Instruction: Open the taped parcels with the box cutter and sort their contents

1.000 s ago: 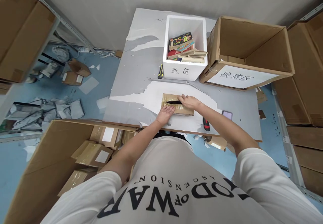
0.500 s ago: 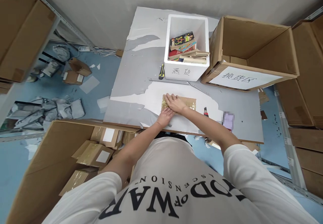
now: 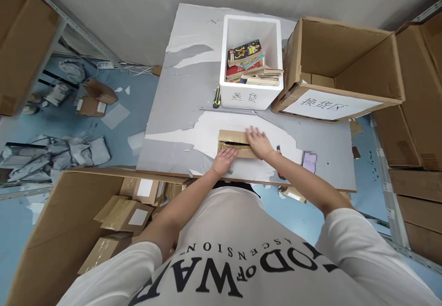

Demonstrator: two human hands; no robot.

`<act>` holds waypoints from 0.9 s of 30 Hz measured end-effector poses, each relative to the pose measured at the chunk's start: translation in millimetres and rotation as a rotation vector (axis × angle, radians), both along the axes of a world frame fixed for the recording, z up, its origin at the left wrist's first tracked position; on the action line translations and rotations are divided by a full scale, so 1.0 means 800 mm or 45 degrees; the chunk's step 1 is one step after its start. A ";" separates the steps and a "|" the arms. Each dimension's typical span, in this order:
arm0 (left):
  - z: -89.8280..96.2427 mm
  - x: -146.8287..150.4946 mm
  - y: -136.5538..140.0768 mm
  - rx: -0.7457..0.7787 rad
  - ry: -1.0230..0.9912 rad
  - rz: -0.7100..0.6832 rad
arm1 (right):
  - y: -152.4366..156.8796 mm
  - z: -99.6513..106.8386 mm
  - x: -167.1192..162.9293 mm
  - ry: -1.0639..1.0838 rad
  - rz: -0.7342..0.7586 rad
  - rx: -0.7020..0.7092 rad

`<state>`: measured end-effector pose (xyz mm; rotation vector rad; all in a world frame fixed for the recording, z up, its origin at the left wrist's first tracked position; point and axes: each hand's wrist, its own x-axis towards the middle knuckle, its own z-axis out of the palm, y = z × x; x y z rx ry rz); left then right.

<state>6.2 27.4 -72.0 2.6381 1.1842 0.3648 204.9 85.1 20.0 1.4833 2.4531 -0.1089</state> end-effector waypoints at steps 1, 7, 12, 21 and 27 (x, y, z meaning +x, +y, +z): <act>0.001 0.000 0.000 -0.014 0.001 -0.005 | -0.012 -0.005 0.014 -0.043 -0.096 0.011; 0.007 -0.002 0.003 -0.056 0.044 -0.045 | 0.024 0.001 0.058 -0.077 -0.083 -0.321; 0.009 -0.003 0.004 -0.093 0.065 -0.059 | 0.098 0.013 0.088 0.190 -0.144 -0.552; 0.050 -0.013 0.025 -0.171 -0.066 0.039 | 0.029 -0.016 0.073 0.626 -0.391 0.178; 0.081 -0.057 0.102 -0.417 0.090 -0.159 | -0.007 0.019 0.026 0.331 0.078 -0.364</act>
